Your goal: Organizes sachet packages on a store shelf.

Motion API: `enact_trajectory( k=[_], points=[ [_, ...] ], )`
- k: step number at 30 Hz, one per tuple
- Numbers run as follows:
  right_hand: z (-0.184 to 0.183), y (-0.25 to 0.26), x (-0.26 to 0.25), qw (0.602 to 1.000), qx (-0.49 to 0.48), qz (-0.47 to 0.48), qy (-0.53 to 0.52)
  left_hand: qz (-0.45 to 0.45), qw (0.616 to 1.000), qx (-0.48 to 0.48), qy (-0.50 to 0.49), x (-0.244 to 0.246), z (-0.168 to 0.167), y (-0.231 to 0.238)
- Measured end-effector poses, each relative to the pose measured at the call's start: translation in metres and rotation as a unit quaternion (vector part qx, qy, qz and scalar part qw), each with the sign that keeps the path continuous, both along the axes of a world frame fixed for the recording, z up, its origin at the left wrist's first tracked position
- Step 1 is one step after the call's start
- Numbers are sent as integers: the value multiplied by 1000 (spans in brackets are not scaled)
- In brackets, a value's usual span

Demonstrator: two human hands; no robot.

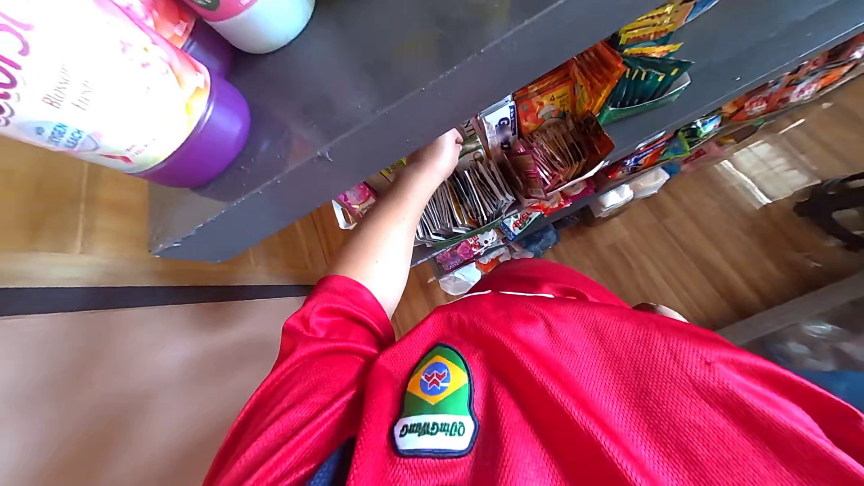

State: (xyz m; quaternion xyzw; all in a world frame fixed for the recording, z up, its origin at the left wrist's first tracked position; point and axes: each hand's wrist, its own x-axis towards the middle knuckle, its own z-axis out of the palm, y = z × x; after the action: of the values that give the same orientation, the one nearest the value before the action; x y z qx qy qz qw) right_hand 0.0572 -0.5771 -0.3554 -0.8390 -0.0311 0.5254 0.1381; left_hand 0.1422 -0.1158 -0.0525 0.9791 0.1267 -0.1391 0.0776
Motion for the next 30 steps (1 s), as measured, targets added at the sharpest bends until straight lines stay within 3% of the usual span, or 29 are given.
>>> enact_trajectory(
  k=[6, 7, 10, 11, 13, 17, 20, 25, 30],
  points=[
    [1, 4, 5, 1000, -1, 0, 11, -1, 999, -4, 33, -8, -22, 4],
    [14, 7, 6, 1000, 2, -6, 18, -1, 999, -7, 31, -9, -23, 5],
    [106, 38, 9, 998, -1, -31, 55, 2, 999, -33, 13, -16, -19, 6],
    [120, 44, 10, 998, -8, -33, 58, 4, 999, -46, -5, -19, -18, 6],
    [106, 39, 9, 998, -10, -29, 51, 9, 996, -63, -65, -26, -15, 5],
    [20, -1, -3, 999, 33, -6, -29, 18, 987, -19, -161, -25, -10, 3],
    [55, 12, -2, 1000, 13, 14, 9, 22, 990, 2, -143, -15, -4, 1],
    [9, 8, 7, 1000, -16, 9, -2, -42, 989, -3, -145, -10, -23, -7],
    [-4, 1, -1, 1000, 2, 13, 1, -55, 990, 2, -130, -14, -30, -11]
  ],
)
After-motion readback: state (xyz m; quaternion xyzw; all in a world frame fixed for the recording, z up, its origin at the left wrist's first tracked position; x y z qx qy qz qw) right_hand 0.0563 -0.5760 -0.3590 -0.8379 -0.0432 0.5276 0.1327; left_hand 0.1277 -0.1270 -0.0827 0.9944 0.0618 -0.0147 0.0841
